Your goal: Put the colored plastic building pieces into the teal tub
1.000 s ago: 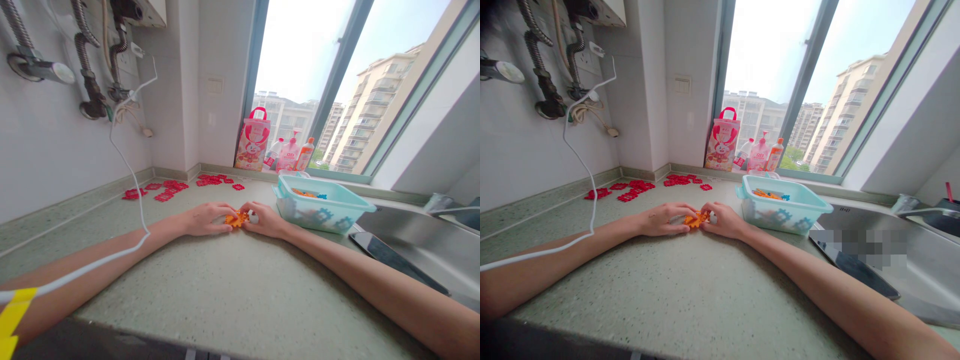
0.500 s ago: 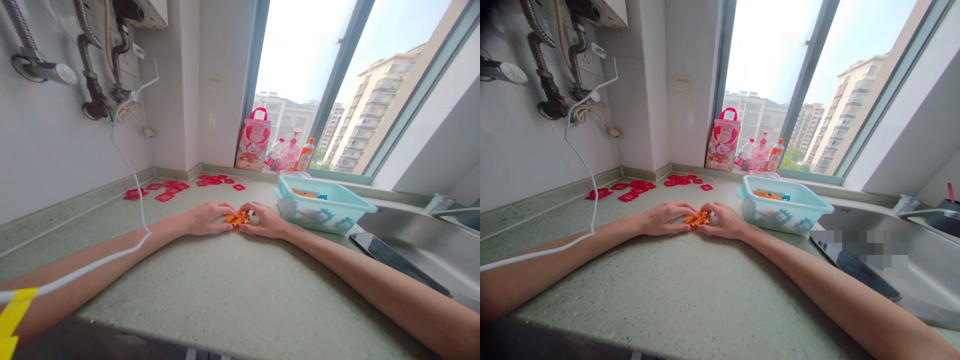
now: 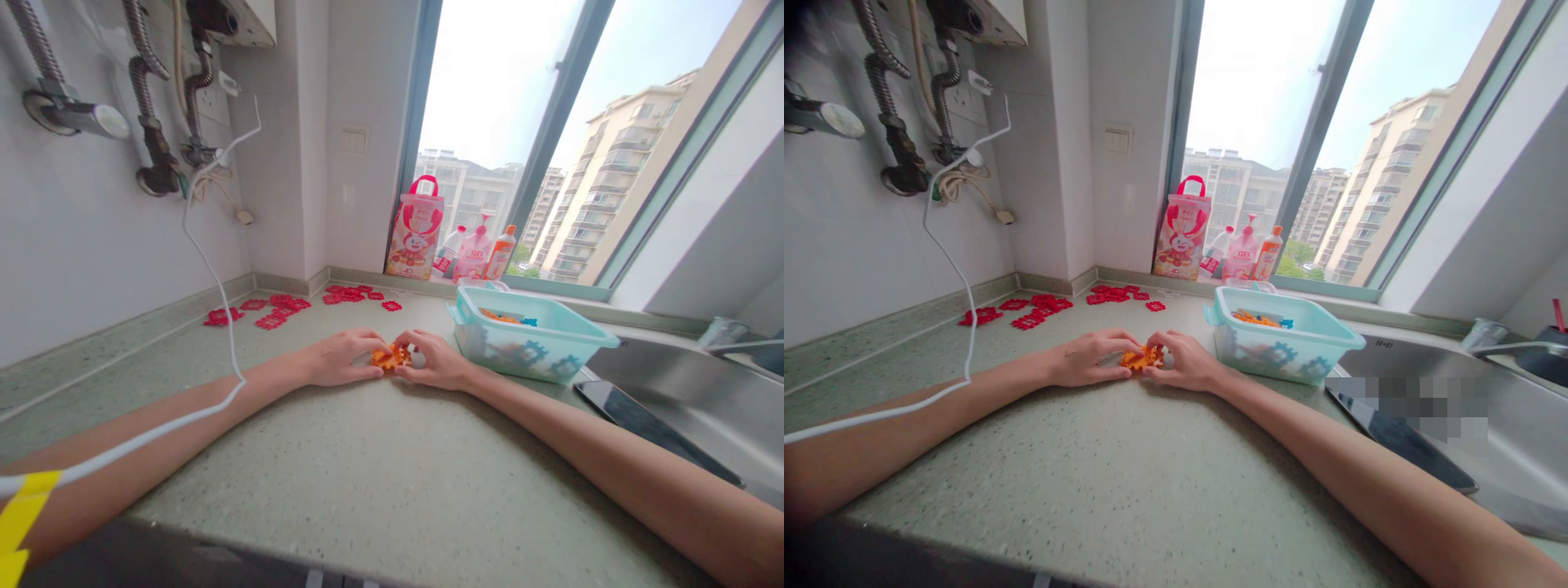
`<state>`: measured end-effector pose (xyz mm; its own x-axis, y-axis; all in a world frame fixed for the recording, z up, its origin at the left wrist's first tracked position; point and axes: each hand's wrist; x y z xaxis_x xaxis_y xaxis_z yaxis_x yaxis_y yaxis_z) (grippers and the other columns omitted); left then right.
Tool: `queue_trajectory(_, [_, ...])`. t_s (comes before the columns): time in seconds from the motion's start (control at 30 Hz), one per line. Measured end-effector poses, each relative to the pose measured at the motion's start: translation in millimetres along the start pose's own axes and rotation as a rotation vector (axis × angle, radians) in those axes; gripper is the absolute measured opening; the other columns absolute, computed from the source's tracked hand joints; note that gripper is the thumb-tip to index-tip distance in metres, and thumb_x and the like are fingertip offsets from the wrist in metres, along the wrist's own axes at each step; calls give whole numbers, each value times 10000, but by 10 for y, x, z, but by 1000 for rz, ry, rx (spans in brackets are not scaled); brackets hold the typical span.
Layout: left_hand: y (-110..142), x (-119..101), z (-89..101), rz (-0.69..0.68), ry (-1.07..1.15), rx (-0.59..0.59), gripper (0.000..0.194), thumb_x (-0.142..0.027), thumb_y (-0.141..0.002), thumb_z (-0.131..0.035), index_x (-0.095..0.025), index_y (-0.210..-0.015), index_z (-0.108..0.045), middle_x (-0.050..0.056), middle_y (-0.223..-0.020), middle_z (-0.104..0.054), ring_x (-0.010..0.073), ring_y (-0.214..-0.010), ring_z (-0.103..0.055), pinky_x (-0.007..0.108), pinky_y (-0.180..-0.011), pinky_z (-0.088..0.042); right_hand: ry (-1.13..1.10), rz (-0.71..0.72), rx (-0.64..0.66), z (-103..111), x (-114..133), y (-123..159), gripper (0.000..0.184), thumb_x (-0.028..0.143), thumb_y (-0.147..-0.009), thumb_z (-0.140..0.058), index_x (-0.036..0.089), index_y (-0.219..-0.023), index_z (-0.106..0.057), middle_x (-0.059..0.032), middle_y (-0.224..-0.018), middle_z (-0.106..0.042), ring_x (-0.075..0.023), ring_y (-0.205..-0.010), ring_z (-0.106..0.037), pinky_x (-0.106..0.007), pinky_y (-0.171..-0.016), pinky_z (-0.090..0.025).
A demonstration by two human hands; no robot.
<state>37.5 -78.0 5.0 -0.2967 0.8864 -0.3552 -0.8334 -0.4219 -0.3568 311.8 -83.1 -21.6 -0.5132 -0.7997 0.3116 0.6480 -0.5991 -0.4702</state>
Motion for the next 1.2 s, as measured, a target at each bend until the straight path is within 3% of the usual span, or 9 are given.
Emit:
queue_trajectory(0.27, [3,8,-13,4,-9,9,365,-346,-983,-665,-243,-1333,-674,107,-1330,-660,248,-1206,-658,396,-1085,-500,4,3,-3,6,19,-9,259,320,-921,-747,236,-1147,-651,-47,-1018,-717,-238,-939,-658,-365,-857,-532])
queue_trajectory(0.5, [6,34,-33,102,-60,6,498,-428,-975,-674,-211,-1416,-592,132,-1383,-672,277,-1268,-639,415,-1100,-482,-14,9,-13,-2,-6,-4,256,337,-921,-748,231,-1130,-647,-58,-1037,-724,-241,-947,-667,-364,-856,-537])
queue_trajectory(0.7, [0,52,-51,111,-51,11,508,-434,-968,-672,-206,-1415,-589,118,-1387,-681,272,-1263,-641,408,-1101,-477,3,0,-2,-5,2,-7,264,313,-913,-753,230,-1136,-639,-62,-1055,-721,-241,-960,-662,-365,-866,-538])
queue_trajectory(0.9, [-45,-50,-84,217,-107,-13,521,-482,-946,-675,-182,-1368,-619,126,-1315,-712,287,-1186,-671,408,-1041,-509,-8,8,-4,-16,-20,-13,252,319,-916,-734,228,-1127,-629,-65,-1057,-719,-246,-952,-660,-376,-863,-539])
queue_trajectory(1.2, [-67,-77,-117,248,-144,-38,486,-425,-930,-666,-190,-1355,-631,113,-1304,-719,287,-1190,-673,414,-1045,-510,1,9,-19,-16,-11,-7,251,313,-912,-735,236,-1128,-635,-57,-1054,-728,-244,-937,-666,-380,-862,-536])
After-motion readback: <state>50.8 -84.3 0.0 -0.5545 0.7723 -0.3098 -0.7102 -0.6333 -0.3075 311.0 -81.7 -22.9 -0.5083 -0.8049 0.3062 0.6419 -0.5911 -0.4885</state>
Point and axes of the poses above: each hand's wrist, its own y-axis away from the middle knuckle, its own z-axis out of the back of the hand, x = y × z
